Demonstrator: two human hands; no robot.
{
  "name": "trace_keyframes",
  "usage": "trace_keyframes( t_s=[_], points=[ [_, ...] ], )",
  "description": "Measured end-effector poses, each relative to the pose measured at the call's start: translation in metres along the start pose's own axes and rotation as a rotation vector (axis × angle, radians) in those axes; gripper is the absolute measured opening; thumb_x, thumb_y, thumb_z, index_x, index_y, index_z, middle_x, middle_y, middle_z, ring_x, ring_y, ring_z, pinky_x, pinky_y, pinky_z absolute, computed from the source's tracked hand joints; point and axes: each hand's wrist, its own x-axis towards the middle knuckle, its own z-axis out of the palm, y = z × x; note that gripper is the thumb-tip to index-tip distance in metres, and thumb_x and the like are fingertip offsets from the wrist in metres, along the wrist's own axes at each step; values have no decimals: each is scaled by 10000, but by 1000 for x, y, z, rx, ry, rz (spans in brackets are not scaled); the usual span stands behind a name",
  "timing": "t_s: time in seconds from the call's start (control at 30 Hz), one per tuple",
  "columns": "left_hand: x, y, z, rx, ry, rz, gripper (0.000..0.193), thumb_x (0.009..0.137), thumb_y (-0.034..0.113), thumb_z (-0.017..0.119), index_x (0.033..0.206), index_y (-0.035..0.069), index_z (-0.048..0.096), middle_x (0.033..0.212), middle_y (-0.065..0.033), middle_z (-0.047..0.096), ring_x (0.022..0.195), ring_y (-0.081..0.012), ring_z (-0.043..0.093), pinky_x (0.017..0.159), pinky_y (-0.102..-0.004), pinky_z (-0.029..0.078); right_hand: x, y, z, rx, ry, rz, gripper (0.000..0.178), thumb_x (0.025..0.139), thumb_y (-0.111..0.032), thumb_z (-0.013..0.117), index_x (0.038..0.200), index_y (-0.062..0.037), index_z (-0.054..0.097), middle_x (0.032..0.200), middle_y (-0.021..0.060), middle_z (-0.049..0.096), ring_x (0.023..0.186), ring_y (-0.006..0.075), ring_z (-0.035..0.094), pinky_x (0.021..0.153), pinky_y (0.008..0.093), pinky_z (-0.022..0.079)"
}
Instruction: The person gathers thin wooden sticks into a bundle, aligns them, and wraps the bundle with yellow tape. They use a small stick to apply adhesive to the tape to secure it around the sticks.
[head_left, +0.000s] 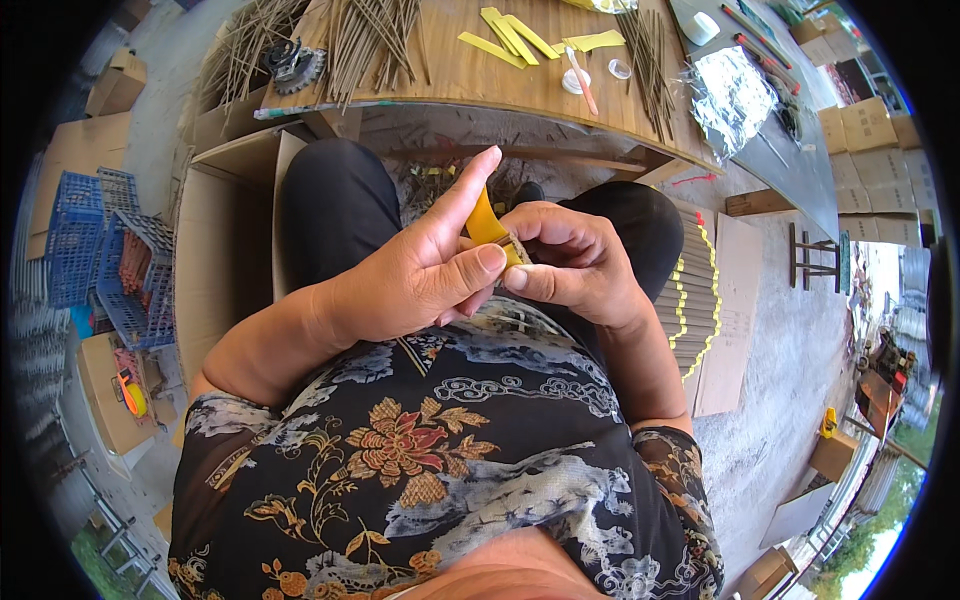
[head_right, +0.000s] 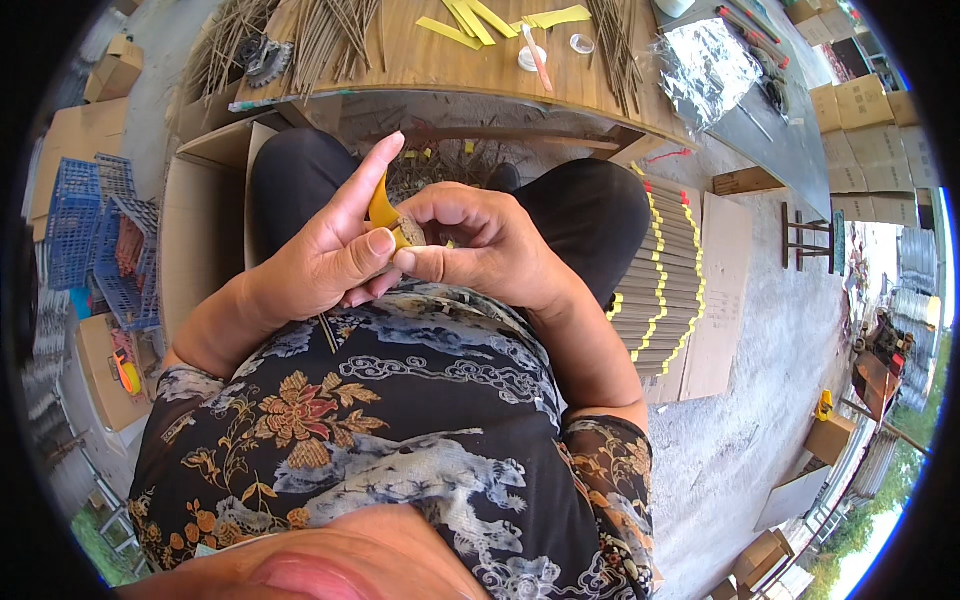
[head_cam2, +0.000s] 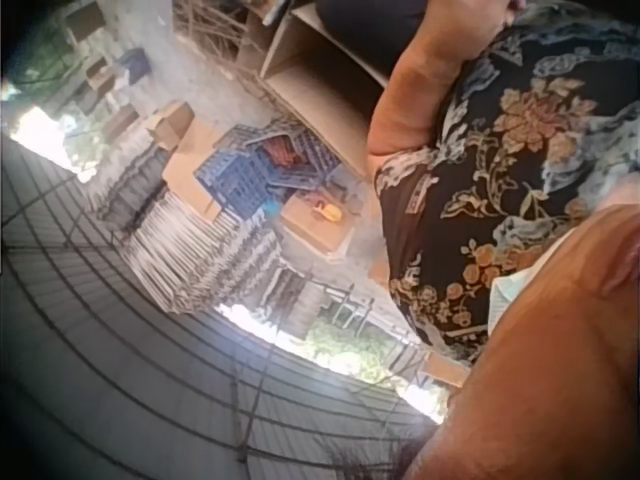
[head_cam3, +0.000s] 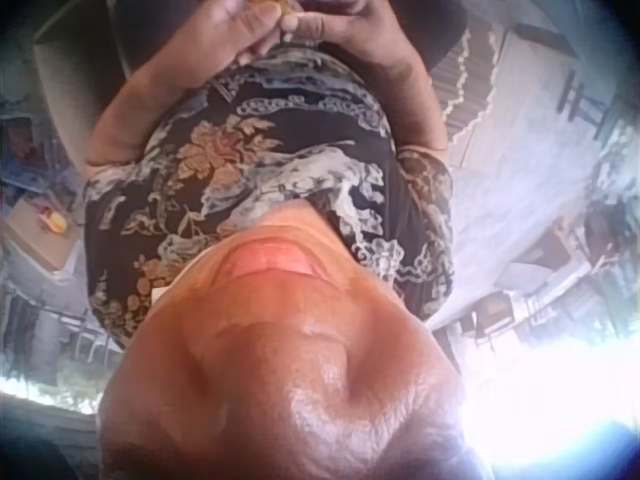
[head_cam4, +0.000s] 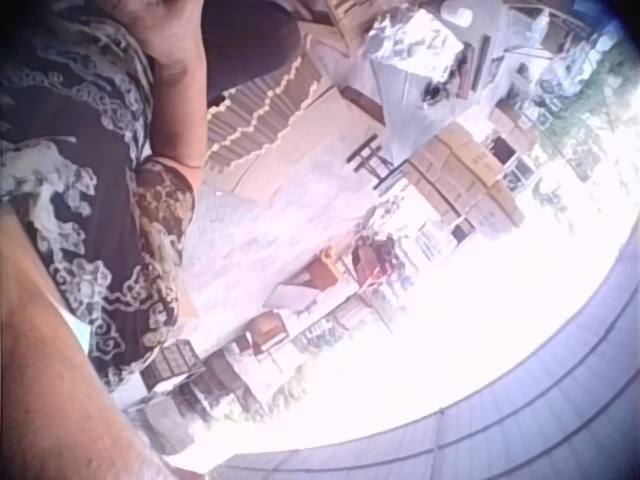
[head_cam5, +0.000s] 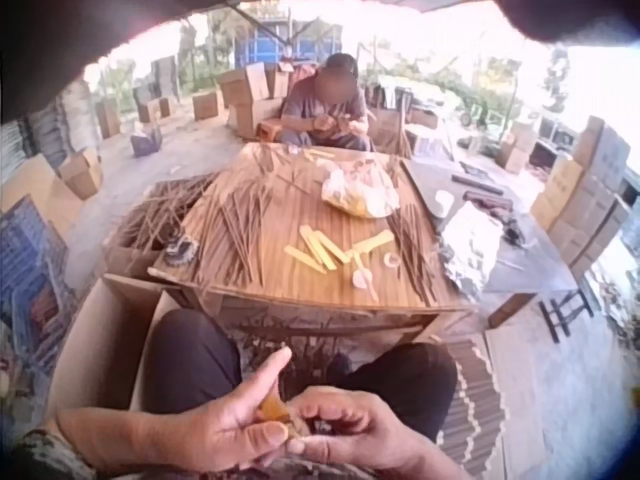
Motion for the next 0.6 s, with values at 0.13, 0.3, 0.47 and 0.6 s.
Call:
trace_keyframes(
  t_s=[0.13,0.3,0.47,0.6],
  points=[
    [3,-2,-2,-16,-15,-10,760,904,316,458,1380,109,-97,731,-10,447,573,-53,418,450,-159,356,-1,-2,2,32,39,59,203,767,-73,653,931,21,579,819,16,558,757,75,526,665,208,431],
    [3,-5,-2,-56,-14,-49,765,900,302,471,1380,104,-91,759,-18,456,578,-62,422,451,-165,354,4,-4,1,-66,29,2,163,769,-85,607,887,25,591,810,38,573,745,96,525,667,222,430],
    [1,-4,-11,-96,-82,-103,767,899,272,480,1380,106,-94,789,-32,461,579,-67,426,452,-173,358,11,-6,-3,-367,-19,-213,149,715,-90,606,827,8,616,804,89,599,775,190,547,733,300,437],
    [1,-11,-14,-112,-99,-73,738,902,244,472,1386,122,-72,810,-39,471,581,-79,433,448,-175,358,17,-7,-7,-487,-96,-355,138,699,-78,605,816,-8,624,797,89,605,773,220,553,744,322,440]
  ],
)
